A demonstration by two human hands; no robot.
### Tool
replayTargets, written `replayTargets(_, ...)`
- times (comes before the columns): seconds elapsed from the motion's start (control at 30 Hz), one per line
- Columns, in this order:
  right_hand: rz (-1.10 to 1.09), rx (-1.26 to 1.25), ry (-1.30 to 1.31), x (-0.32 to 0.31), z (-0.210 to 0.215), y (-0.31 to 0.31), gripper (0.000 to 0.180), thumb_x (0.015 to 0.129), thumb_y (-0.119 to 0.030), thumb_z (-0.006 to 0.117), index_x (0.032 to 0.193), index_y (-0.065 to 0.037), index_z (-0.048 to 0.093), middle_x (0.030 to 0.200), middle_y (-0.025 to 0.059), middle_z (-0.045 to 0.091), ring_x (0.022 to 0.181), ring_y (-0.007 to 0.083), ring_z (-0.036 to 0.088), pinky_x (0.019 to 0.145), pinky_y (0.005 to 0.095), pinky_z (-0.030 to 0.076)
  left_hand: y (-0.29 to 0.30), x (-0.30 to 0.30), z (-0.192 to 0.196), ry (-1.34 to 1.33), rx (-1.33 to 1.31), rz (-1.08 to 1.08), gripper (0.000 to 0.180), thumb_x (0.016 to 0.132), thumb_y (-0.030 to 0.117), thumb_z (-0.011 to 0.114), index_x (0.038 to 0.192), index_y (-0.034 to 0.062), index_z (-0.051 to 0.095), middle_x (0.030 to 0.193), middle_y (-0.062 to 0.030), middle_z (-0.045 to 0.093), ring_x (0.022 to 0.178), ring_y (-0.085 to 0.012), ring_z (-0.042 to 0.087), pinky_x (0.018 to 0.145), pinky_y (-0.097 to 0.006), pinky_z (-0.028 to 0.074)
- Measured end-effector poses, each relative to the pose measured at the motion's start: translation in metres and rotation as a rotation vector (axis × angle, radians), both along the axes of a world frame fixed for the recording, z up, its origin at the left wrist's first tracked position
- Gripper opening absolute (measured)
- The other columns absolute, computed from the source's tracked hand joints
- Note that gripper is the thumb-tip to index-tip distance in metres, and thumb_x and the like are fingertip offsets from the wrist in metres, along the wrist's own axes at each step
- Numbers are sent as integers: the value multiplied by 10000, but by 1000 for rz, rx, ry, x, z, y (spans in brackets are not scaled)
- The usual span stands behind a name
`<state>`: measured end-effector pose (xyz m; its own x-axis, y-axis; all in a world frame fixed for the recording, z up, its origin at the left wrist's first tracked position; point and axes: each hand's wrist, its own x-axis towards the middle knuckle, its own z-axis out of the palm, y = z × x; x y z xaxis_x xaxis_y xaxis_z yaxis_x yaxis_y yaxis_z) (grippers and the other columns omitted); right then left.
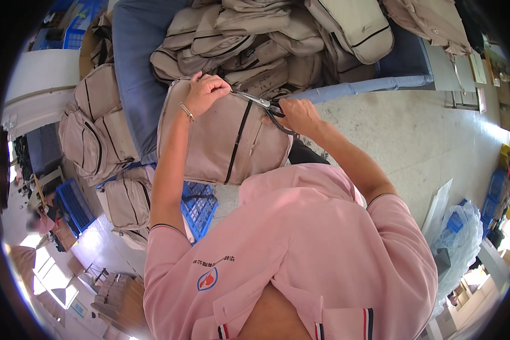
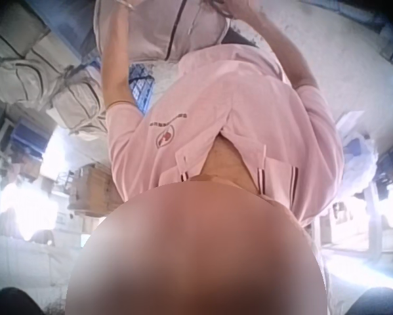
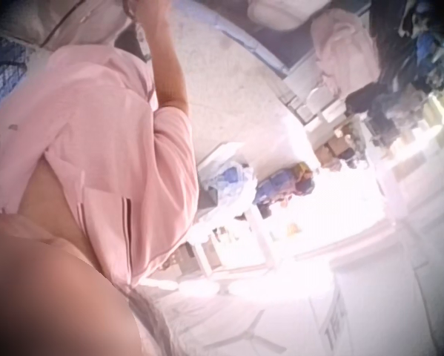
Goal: Inspecting and trimming loose threads on beige backpacks in a factory setting.
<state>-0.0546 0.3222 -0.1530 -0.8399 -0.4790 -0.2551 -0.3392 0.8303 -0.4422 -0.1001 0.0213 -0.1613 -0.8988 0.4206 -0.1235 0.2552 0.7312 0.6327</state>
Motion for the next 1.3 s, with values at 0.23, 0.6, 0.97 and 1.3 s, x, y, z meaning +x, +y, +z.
replayTargets(0.23,-187,-265,-316,-8,-12,11,733,755,-705,670,706,23,593,650,211,585,650,393,596,605,450,455,-9,-9,-2,-168,57,9,173,903,338,623,911,197,722,912,62,640,1027,-131,562,1151,-497,106)
replayTargets(0.6,-72,-617,-312,13,-9,-3,381,739,-214,803,868,-11,508,738,156,582,624,304,540,587,404,432,27,57,60,227,-99,136,96,752,138,743,802,176,671,858,47,631,978,-171,578,1122,-500,215)
replayTargets(0.97,797,-734,549,22,133,-19,187,654,-153,625,754,-77,485,679,30,457,588,165,520,497,317,434,24,179,183,548,-371,399,207,665,25,750,793,149,645,841,24,609,851,-165,609,1030,-469,321)
replayTargets(1.3,1067,-792,560,15,159,-21,159,701,-152,626,734,-71,494,661,21,498,582,148,559,503,272,477,67,226,165,717,-300,899,273,652,-4,754,841,148,629,869,13,635,873,-201,601,1010,-439,317)
